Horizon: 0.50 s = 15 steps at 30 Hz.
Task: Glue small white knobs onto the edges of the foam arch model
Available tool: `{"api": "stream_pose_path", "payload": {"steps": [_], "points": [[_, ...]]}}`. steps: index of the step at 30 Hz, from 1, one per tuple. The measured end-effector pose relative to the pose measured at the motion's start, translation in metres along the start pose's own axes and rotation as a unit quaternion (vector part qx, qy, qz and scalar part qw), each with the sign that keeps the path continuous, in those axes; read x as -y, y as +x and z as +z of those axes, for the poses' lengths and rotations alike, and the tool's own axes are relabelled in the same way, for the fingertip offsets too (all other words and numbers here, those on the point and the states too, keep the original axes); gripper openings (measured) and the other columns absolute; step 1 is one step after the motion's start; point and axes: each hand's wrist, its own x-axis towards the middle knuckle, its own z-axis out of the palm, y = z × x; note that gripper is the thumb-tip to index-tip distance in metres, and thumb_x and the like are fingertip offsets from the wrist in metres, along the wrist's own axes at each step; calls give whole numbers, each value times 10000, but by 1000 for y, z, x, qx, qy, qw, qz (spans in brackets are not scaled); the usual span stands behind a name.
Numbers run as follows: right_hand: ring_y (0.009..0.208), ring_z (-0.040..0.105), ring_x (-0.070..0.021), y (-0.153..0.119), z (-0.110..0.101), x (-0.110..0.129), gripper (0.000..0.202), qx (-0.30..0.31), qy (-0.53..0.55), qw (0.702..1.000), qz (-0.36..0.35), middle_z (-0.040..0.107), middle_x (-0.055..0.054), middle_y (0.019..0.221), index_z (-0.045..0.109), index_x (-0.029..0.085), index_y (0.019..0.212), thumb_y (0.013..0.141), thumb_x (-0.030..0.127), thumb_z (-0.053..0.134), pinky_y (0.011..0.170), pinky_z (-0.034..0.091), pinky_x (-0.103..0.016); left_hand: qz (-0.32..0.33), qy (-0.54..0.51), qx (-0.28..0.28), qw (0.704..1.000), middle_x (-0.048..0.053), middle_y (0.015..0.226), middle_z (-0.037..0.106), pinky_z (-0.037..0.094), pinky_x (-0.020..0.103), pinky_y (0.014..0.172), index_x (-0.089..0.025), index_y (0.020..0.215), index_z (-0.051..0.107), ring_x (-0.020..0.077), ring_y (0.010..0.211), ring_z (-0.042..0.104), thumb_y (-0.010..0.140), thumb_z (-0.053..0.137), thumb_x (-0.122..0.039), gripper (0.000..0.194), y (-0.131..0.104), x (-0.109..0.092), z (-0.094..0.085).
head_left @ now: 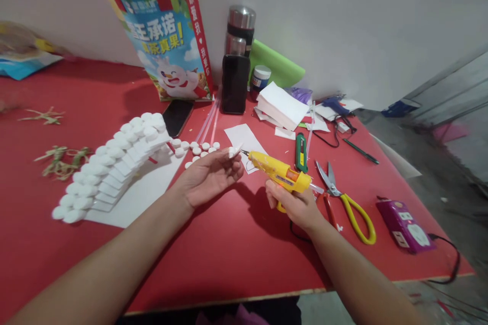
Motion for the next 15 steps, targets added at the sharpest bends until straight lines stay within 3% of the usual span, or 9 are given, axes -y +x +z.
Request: {"api": "stream_pose_path", "payload": {"steps": [15], "points": [[531, 547, -150, 3, 0, 6, 574, -6, -22, 1000, 14, 581, -14, 550, 573, 223, 602, 1050, 583, 562, 559, 443, -311, 21, 37, 8, 999, 106, 829, 735, 644, 276, 748, -110, 870, 757, 150, 714, 679, 926, 677, -96, 98, 2, 3, -2]]}}
